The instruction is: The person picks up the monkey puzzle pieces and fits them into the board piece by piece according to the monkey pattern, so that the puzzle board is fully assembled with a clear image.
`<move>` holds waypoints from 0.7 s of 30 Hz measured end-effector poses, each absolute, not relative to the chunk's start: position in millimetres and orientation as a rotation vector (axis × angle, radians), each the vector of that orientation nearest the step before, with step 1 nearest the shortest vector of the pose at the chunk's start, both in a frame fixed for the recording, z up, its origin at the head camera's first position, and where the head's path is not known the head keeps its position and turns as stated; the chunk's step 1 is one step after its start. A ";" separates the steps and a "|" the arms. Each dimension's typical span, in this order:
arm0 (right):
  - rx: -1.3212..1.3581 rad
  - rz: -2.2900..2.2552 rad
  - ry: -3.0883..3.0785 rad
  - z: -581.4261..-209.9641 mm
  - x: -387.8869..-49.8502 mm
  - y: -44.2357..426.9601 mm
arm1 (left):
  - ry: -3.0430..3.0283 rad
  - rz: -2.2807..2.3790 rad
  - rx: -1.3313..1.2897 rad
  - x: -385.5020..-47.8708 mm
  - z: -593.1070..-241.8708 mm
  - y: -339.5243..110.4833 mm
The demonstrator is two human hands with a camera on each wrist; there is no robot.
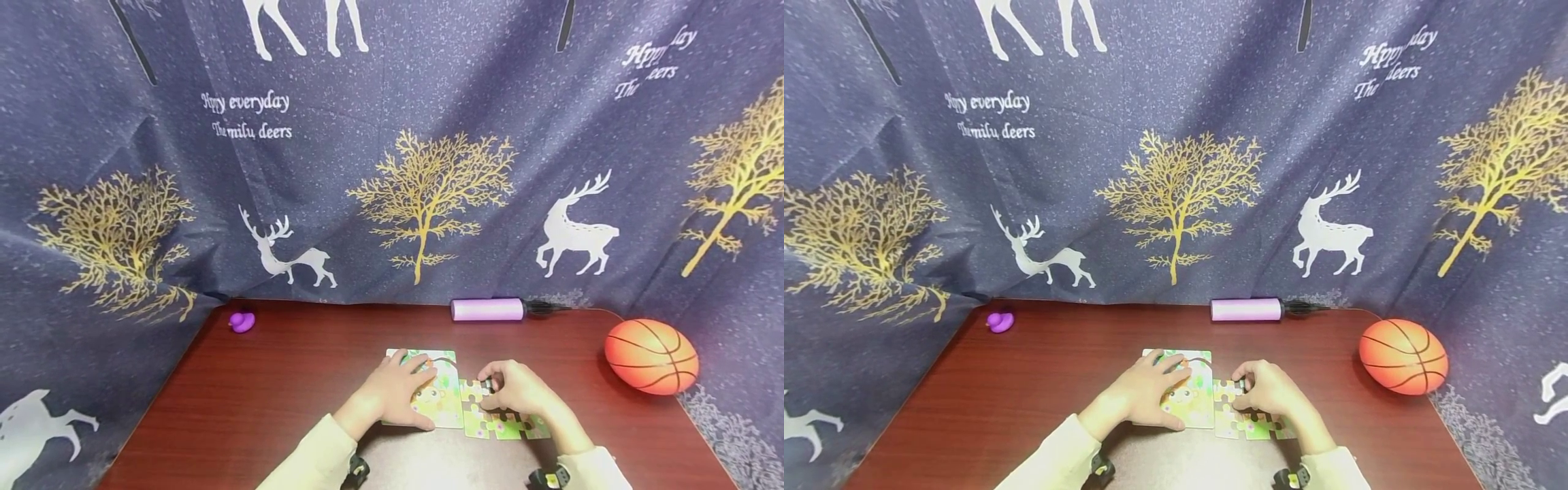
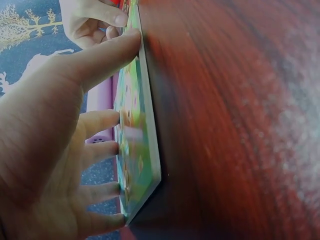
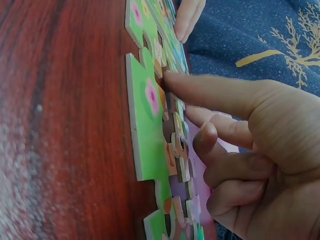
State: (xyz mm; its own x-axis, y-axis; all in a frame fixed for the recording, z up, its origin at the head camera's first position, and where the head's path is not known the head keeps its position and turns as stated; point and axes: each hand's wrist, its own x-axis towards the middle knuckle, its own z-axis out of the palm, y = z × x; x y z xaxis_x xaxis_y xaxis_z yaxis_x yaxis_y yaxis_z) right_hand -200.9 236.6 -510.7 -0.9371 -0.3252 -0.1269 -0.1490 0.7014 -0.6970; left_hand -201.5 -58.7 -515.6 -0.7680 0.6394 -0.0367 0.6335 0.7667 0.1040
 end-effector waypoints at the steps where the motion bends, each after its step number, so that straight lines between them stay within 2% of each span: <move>1: -0.381 -1.059 2.670 -510.2 -200.8 236.9 | 2.889 0.125 1.044 -202.1 -516.4 -58.7; 12: -0.397 -1.020 2.676 -511.4 -199.0 235.8 | 2.895 0.112 1.090 -197.7 -519.0 -66.4; 21: -0.435 -0.974 2.723 -508.1 -198.0 232.0 | 2.900 0.128 1.086 -192.4 -514.7 -106.0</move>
State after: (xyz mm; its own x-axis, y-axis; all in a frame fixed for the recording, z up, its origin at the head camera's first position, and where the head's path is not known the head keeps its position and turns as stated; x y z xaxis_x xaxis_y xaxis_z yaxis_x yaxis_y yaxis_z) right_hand -198.0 232.0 -508.1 -0.9327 -0.3455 -0.1031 -0.2017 0.7371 -0.6450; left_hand -192.4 -106.0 -514.7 -0.7539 0.6569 -0.0107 0.6535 0.7514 0.0918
